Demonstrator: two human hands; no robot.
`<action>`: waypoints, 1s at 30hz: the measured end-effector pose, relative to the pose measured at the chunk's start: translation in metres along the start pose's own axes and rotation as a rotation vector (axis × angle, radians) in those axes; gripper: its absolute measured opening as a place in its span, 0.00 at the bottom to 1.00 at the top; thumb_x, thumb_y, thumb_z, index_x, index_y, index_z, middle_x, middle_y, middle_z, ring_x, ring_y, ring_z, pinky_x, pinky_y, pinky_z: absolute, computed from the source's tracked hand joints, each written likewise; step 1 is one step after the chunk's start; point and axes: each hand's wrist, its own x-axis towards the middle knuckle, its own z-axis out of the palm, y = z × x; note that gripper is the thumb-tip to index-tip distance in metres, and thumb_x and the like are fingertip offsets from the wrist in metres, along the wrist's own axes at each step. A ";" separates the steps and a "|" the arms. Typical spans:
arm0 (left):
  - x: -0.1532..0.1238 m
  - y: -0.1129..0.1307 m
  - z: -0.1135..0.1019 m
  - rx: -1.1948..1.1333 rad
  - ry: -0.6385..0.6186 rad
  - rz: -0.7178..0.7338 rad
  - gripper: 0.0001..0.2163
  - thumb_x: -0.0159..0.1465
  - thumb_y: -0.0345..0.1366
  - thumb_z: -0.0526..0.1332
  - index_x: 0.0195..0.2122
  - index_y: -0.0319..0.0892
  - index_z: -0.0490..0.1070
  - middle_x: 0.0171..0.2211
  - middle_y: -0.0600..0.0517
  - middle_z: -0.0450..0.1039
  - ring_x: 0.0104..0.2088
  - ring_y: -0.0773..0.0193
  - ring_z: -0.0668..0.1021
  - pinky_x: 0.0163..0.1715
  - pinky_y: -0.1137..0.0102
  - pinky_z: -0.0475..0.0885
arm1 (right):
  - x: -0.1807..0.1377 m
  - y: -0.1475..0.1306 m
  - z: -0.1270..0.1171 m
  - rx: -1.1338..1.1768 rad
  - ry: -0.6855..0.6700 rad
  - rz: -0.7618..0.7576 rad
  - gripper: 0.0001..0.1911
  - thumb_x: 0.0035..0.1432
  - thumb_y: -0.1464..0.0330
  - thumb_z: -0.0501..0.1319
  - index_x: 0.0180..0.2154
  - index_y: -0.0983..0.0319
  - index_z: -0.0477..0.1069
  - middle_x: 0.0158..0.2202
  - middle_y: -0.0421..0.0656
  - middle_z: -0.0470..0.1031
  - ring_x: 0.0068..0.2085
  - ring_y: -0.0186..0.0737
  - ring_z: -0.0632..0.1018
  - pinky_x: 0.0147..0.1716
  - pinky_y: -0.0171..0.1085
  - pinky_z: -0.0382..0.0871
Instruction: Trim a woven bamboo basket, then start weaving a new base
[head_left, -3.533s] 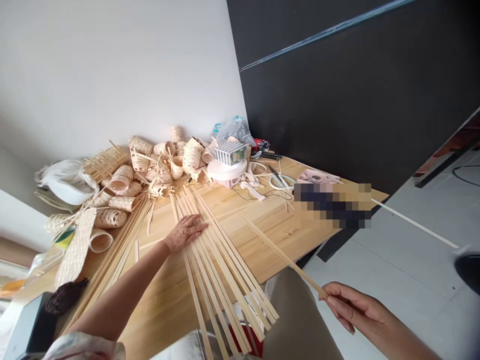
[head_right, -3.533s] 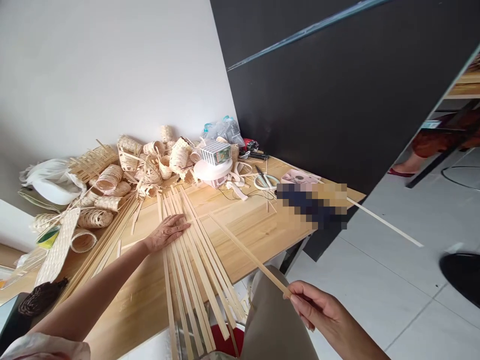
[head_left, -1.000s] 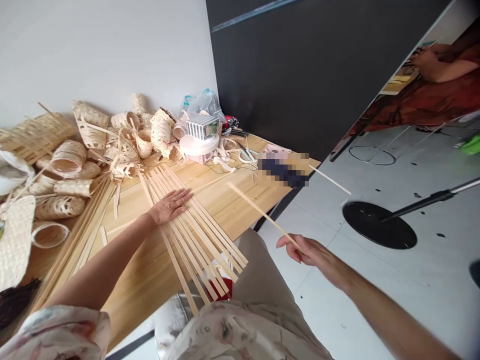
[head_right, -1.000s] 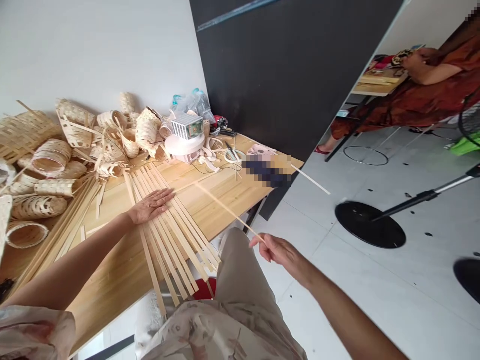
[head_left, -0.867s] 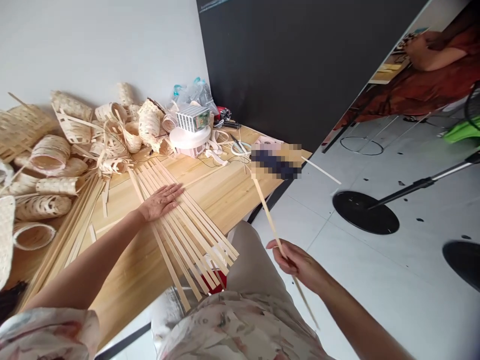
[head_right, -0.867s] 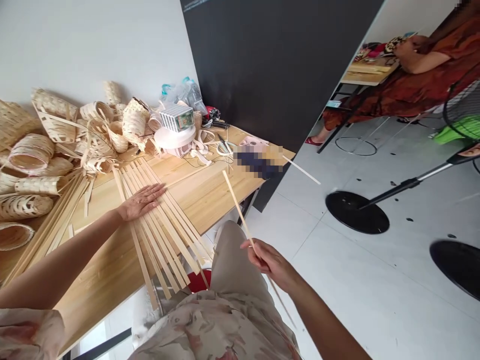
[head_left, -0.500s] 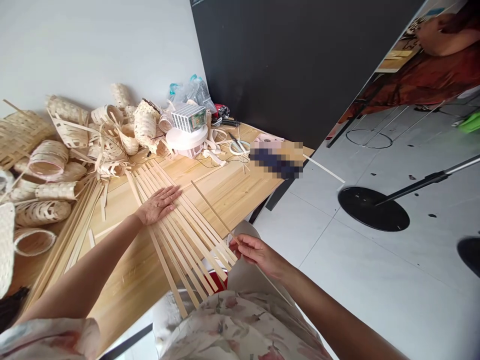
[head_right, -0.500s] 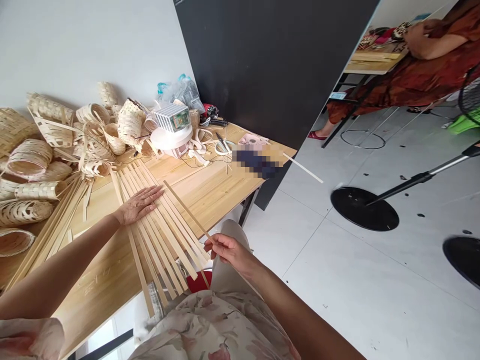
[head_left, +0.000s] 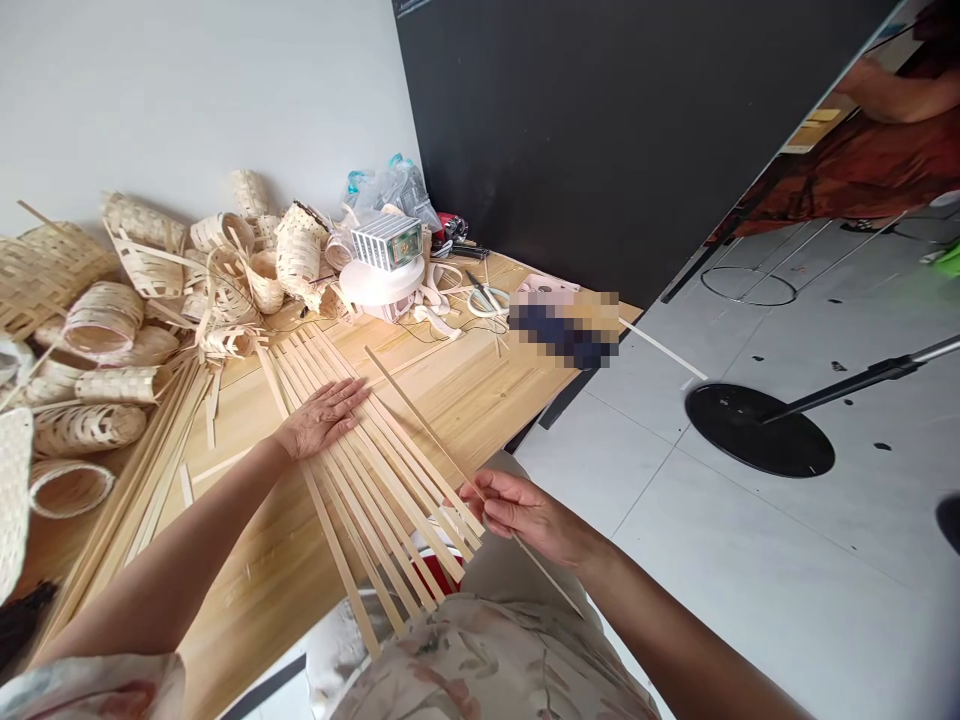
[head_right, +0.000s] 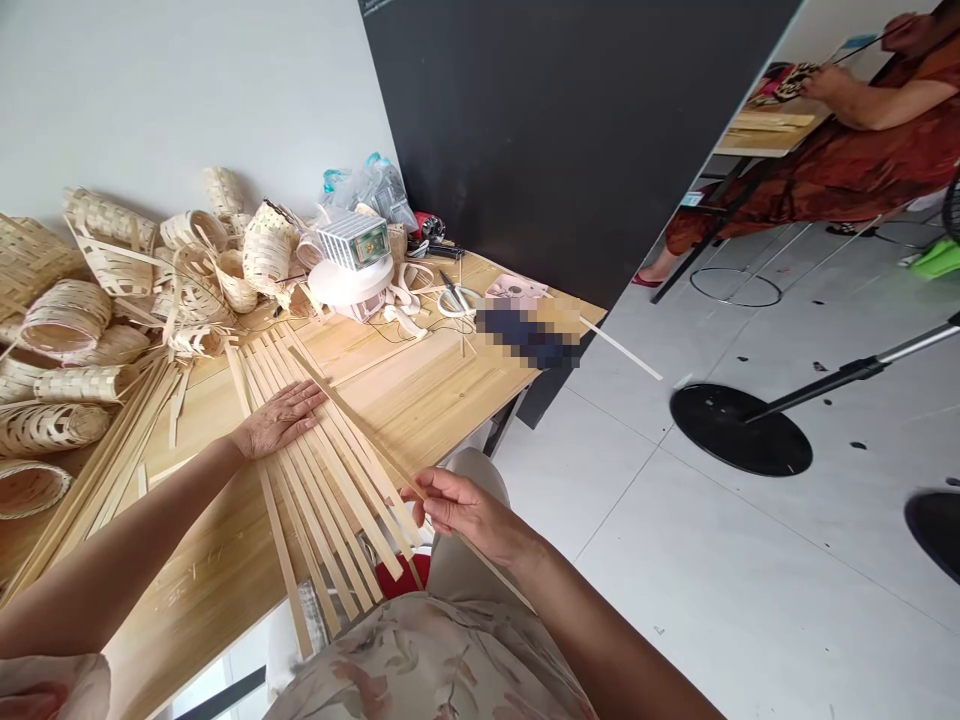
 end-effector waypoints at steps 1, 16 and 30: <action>0.000 -0.001 0.001 0.004 0.001 -0.002 0.25 0.66 0.48 0.36 0.61 0.44 0.47 0.62 0.49 0.48 0.61 0.60 0.52 0.59 0.61 0.47 | 0.001 0.000 -0.001 0.004 -0.026 0.005 0.14 0.53 0.60 0.60 0.38 0.62 0.66 0.39 0.45 0.69 0.33 0.33 0.68 0.23 0.31 0.56; -0.001 0.000 0.000 0.007 -0.034 -0.020 0.23 0.67 0.44 0.39 0.62 0.46 0.43 0.63 0.51 0.44 0.61 0.61 0.50 0.59 0.61 0.46 | -0.003 -0.019 0.002 -0.238 -0.326 -0.153 0.11 0.57 0.62 0.57 0.36 0.61 0.72 0.36 0.46 0.73 0.42 0.39 0.73 0.47 0.45 0.61; 0.000 0.006 -0.006 0.019 -0.023 -0.019 0.23 0.67 0.45 0.38 0.62 0.44 0.45 0.62 0.49 0.47 0.61 0.61 0.52 0.59 0.61 0.47 | -0.006 -0.030 0.008 -0.873 -0.195 -0.190 0.18 0.62 0.61 0.46 0.38 0.62 0.72 0.38 0.48 0.67 0.37 0.39 0.70 0.35 0.37 0.65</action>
